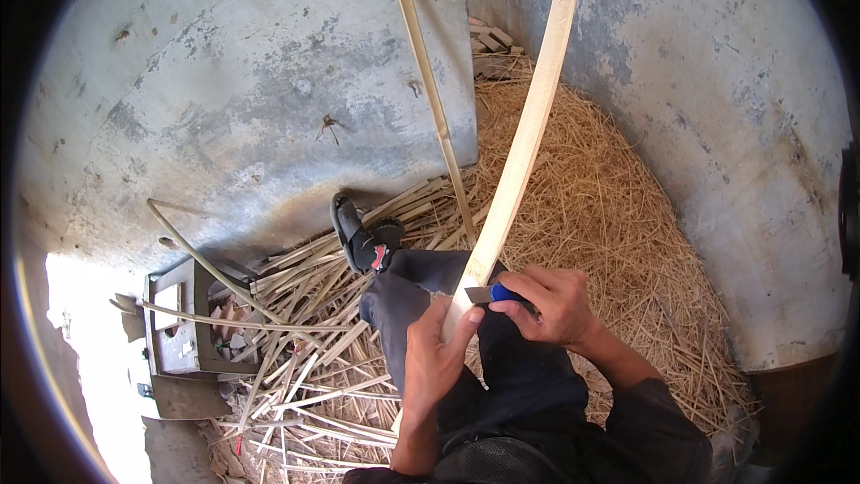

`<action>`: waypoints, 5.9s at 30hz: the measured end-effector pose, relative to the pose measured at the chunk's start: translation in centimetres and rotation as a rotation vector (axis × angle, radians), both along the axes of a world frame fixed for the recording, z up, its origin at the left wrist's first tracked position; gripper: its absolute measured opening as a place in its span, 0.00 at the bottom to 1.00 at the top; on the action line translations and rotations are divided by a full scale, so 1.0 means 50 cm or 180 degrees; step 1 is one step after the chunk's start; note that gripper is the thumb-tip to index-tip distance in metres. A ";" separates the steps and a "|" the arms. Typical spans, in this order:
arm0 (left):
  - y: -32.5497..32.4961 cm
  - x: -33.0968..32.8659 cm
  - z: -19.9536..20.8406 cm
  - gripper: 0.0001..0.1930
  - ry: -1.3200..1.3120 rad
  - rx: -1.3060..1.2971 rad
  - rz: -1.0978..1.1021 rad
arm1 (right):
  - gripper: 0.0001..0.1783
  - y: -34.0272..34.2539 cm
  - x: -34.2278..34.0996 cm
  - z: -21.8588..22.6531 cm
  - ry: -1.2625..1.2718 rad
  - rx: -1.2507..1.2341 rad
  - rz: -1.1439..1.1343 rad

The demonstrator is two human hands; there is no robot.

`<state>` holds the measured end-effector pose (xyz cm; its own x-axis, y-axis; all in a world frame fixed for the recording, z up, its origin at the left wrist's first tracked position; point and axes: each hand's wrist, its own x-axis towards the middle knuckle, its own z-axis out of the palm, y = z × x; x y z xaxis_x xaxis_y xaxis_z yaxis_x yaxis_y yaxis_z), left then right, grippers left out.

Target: The person sits on a straw-covered floor and uses a knife to shave thin strips from a long piece of bamboo. They hold the bamboo with one hand and carefully scrape the surface with the knife in the other, producing fine shavings that fall onto the straw.

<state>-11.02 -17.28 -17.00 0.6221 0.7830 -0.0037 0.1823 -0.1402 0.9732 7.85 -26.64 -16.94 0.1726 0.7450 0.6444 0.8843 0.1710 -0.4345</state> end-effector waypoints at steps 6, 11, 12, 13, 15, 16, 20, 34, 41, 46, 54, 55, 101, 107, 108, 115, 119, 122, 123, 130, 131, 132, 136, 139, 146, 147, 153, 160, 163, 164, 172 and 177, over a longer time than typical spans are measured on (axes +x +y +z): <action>-0.002 0.003 0.002 0.15 0.0216 0.0218 0.0099 | 0.17 0.003 0.010 0.000 -0.0137 -0.0034 -0.0031; 0.000 0.001 -0.003 0.16 0.0278 0.0307 0.0094 | 0.16 0.004 0.016 -0.002 -0.0283 -0.0099 -0.0051; 0.000 0.000 -0.009 0.16 0.0266 0.0310 0.0092 | 0.16 0.003 0.016 -0.002 -0.0311 -0.0130 -0.0053; -0.001 -0.002 -0.015 0.17 0.0254 0.0315 0.0086 | 0.16 0.001 0.016 -0.002 -0.0340 -0.0159 -0.0060; -0.003 -0.010 -0.024 0.17 0.0447 0.0337 0.0061 | 0.16 0.010 0.035 -0.025 -0.0227 0.0124 -0.0255; -0.005 -0.014 -0.028 0.18 0.0545 0.0348 0.0052 | 0.17 0.015 0.044 -0.030 -0.0168 0.0266 -0.0348; -0.009 -0.031 -0.043 0.19 0.0596 0.0196 0.0078 | 0.16 0.018 0.060 -0.016 -0.0286 -0.0035 -0.0324; -0.027 -0.066 -0.068 0.17 0.0563 0.0019 0.0068 | 0.16 0.027 0.048 -0.031 -0.0186 0.0023 -0.0254; -0.053 -0.099 -0.071 0.17 0.0625 -0.0119 -0.0036 | 0.16 0.043 0.096 -0.024 0.0010 0.0363 -0.0803; -0.061 -0.120 -0.073 0.17 0.0711 -0.0311 -0.0172 | 0.16 0.029 0.113 -0.031 -0.0300 0.0307 -0.0753; -0.076 -0.166 -0.090 0.19 0.0955 -0.0284 -0.0247 | 0.19 0.045 0.200 -0.028 -0.0272 0.0301 -0.1193; -0.073 -0.168 -0.090 0.19 0.1007 -0.0298 -0.0256 | 0.20 0.045 0.199 -0.026 -0.0234 0.0268 -0.1171; -0.006 0.008 -0.078 0.21 -0.0081 0.0193 -0.0235 | 0.18 0.034 0.173 0.025 0.0509 0.0558 -0.0425; -0.001 0.008 -0.052 0.24 0.0259 0.1032 0.0491 | 0.15 0.027 0.201 -0.015 -0.0014 0.0240 -0.0492; 0.002 0.007 -0.051 0.24 0.0260 0.1274 0.0642 | 0.14 0.021 0.203 -0.024 0.0683 0.0034 -0.0561; 0.011 0.023 -0.063 0.20 0.0236 0.1721 0.1158 | 0.13 0.043 0.090 -0.032 0.3246 -0.0037 0.0110; 0.001 0.028 -0.062 0.18 0.0320 0.1614 0.1183 | 0.14 0.091 0.040 0.007 0.3718 0.0315 0.0117; -0.002 0.024 -0.069 0.18 0.0362 0.1760 0.1154 | 0.14 0.117 0.042 0.005 0.3540 0.0415 -0.0197; -0.001 0.024 -0.071 0.18 0.0339 0.1789 0.1155 | 0.14 0.122 0.044 0.005 0.3468 0.0430 -0.0248; 0.009 0.019 -0.080 0.18 0.0241 0.1723 0.1079 | 0.09 0.120 0.049 -0.002 0.3703 0.0446 0.0179; 0.010 0.018 -0.082 0.18 0.0205 0.1661 0.1054 | 0.09 0.118 0.048 0.002 0.3840 0.0448 0.0266; 0.009 0.016 -0.081 0.19 0.0248 0.1552 0.0974 | 0.09 0.113 0.054 0.001 0.4038 0.0362 0.0453; 0.003 0.014 -0.085 0.21 0.0241 0.1326 0.0782 | 0.12 0.105 0.070 -0.011 0.4877 0.0392 0.1068; 0.000 0.014 -0.087 0.20 0.0243 0.1233 0.0704 | 0.12 0.108 0.067 -0.022 0.5097 0.0657 0.1139; 0.023 0.000 -0.091 0.17 0.0238 0.0959 0.0881 | 0.13 0.098 0.091 -0.028 0.5290 0.1026 0.1717; 0.027 -0.004 -0.091 0.16 0.0223 0.0947 0.0906 | 0.13 0.096 0.095 -0.028 0.5298 0.1044 0.1697; 0.047 -0.023 -0.093 0.14 0.0316 0.0951 0.1027 | 0.14 0.077 0.114 -0.029 0.5235 0.1067 0.1626; 0.067 -0.050 -0.090 0.15 0.0498 0.1050 0.1215 | 0.13 0.046 0.145 -0.030 0.5265 0.1328 0.1561; 0.086 -0.069 -0.104 0.14 0.0591 0.1338 0.1307 | 0.13 0.020 0.163 -0.035 0.5374 0.1370 0.1594; 0.096 -0.078 -0.109 0.14 0.0588 0.1330 0.1478 | 0.13 0.007 0.174 -0.041 0.5256 0.1506 0.1684; 0.162 -0.213 -0.112 0.19 0.0240 0.1461 0.2261 | 0.13 -0.164 0.281 -0.053 0.4223 0.1559 -0.0212; 0.108 -0.197 -0.079 0.18 0.0383 0.0709 0.1519 | 0.22 -0.150 0.316 -0.108 0.1300 -0.1052 -0.2668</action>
<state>-20.86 -11.88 -20.94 0.2026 0.9684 0.1454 0.3846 -0.2152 0.8976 23.63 -34.12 -22.33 0.8892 0.4117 0.1994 0.4352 -0.6269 -0.6462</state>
